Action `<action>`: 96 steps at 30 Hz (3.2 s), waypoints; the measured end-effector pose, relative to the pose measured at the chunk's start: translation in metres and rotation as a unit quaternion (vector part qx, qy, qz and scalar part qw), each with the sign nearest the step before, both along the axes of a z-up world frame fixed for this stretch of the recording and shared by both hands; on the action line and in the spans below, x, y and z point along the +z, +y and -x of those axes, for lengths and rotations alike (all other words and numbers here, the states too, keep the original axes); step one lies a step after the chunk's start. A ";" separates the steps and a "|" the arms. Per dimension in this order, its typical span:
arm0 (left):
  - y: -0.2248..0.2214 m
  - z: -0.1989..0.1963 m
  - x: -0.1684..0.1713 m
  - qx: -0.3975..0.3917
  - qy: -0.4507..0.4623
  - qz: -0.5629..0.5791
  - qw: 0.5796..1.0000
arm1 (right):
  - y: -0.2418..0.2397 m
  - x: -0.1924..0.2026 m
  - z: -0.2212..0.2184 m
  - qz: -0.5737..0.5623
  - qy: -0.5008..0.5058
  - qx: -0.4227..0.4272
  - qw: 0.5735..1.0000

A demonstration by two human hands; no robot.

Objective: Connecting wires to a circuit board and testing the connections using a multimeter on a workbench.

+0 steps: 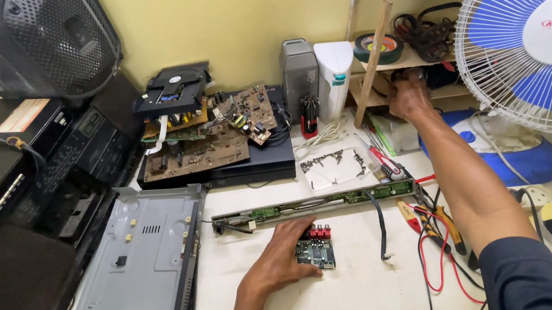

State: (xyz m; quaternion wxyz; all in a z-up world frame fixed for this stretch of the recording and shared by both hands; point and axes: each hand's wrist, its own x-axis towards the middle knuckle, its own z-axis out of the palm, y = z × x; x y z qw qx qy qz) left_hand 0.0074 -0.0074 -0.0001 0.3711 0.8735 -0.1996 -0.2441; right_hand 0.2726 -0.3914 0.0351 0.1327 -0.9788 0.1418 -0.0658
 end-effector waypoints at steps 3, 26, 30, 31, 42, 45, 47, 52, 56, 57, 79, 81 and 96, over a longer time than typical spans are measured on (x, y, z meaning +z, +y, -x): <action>0.000 0.001 0.001 0.000 0.003 0.000 1.000 | -0.010 -0.013 -0.014 0.034 0.013 -0.009 0.999; 0.001 0.000 0.002 -0.005 0.000 0.016 1.000 | -0.014 -0.004 -0.020 0.122 0.053 0.074 0.988; 0.002 -0.001 -0.004 -0.010 -0.009 0.015 1.000 | 0.003 0.018 0.009 0.003 0.048 0.042 0.998; 0.001 0.000 -0.002 -0.009 -0.010 0.015 1.000 | -0.002 0.015 0.004 0.003 0.048 0.043 0.998; 0.001 -0.002 -0.003 -0.011 0.000 0.011 1.000 | -0.036 0.002 0.004 0.075 -0.035 0.043 0.996; 0.000 -0.002 -0.003 -0.009 0.007 0.000 1.000 | -0.043 -0.003 0.002 0.135 -0.046 0.042 0.989; 0.000 -0.003 -0.002 -0.010 0.005 0.006 1.000 | -0.047 -0.008 -0.001 0.142 -0.064 0.037 0.987; 0.001 -0.001 -0.001 -0.007 0.009 0.012 1.000 | -0.042 -0.009 0.007 0.107 -0.061 0.028 0.992; 0.002 -0.001 -0.006 -0.013 -0.009 0.022 1.000 | -0.038 -0.005 0.003 0.051 -0.092 0.039 0.994; 0.002 -0.002 -0.006 -0.014 -0.008 0.016 1.000 | -0.039 -0.006 0.000 0.035 -0.118 0.059 0.991; -0.002 -0.006 -0.006 -0.001 0.034 -0.013 0.999 | -0.011 -0.003 -0.024 -0.066 -0.046 -0.150 0.985; -0.001 -0.007 -0.009 -0.006 0.019 -0.009 1.000 | -0.008 0.001 -0.025 -0.040 -0.051 -0.125 0.990; 0.002 -0.011 -0.014 -0.019 0.006 0.010 1.000 | -0.002 0.012 -0.025 -0.028 -0.024 -0.096 0.995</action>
